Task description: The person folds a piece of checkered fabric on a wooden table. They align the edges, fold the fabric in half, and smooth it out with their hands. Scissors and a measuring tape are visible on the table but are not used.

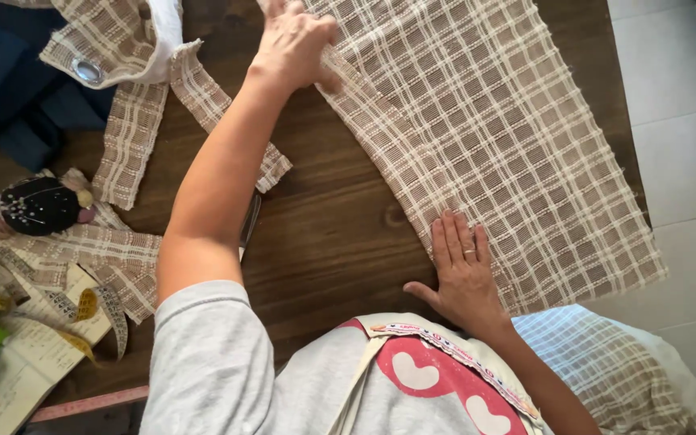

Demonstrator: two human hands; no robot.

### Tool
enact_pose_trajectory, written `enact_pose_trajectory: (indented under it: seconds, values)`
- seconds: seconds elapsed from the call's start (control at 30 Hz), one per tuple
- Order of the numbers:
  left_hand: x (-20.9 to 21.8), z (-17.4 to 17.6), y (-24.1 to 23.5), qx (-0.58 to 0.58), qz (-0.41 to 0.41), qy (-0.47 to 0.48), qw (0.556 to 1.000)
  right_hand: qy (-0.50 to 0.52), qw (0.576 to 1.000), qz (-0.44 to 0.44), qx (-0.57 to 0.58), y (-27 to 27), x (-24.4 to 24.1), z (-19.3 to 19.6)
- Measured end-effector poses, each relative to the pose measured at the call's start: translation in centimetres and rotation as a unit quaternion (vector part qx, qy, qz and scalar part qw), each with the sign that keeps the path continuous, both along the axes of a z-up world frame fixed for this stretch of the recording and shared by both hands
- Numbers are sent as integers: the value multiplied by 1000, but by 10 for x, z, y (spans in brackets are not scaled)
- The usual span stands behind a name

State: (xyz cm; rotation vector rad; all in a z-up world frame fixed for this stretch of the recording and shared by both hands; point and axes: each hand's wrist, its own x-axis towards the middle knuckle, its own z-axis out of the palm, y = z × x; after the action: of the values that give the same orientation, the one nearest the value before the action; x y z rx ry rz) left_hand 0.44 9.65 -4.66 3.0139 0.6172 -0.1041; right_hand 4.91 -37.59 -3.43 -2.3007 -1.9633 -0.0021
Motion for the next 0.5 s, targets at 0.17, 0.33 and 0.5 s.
enact_pose_trajectory:
  seconds: [0.17, 0.33, 0.5]
  values:
    - [34, 15, -10, -16, -65, -58, 996, -5, 1000, 5, 0, 2, -1, 3]
    - [60, 21, -28, 34, -79, 3, 996, -12, 1000, 3, -3, 3, -1, 5]
    - [56, 8, -34, 79, -52, -89, 991, -2, 1000, 0, -1, 2, -1, 2]
